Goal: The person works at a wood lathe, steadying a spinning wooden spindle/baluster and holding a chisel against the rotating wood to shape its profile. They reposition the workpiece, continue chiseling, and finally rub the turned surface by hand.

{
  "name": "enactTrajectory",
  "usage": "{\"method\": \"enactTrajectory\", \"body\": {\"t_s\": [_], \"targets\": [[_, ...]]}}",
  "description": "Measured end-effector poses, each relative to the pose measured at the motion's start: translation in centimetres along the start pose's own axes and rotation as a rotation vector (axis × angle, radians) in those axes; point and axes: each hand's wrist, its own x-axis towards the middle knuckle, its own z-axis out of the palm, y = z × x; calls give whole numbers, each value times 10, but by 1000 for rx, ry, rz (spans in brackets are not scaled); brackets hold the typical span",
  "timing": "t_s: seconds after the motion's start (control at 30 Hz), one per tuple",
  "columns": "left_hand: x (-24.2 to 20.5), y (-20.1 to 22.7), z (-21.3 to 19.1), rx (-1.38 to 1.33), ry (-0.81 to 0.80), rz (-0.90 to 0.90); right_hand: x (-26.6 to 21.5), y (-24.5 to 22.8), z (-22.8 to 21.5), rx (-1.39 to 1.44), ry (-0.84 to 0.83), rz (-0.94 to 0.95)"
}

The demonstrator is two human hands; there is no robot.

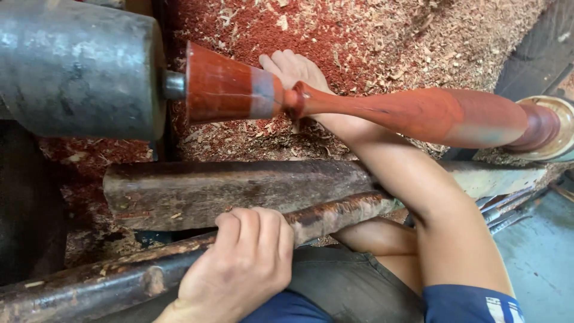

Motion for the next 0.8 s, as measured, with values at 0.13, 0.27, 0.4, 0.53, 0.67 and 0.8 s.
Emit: {"method": "enactTrajectory", "body": {"t_s": [0.13, 0.27, 0.4, 0.53, 0.67, 0.8], "targets": [[-1, 0, 1, -14, -6, -7, 6, 0, 12, -85, -69, 34], [-2, 0, 1, -18, -18, 5, -5, 9, 13, -82, -49, 27], [-3, 0, 0, -17, 13, -8, -23, -11, -27, 51, 132, -46], [-2, 0, -3, 7, 19, 7, -48, -33, -63, 458, 71, 318], [-1, 2, -3, 5, 30, 12, -62, -72, -112, 1105, -82, 1117], [-2, 3, -3, 24, -10, 44, -99, -93, -128, 1416, -4, 991]]}}
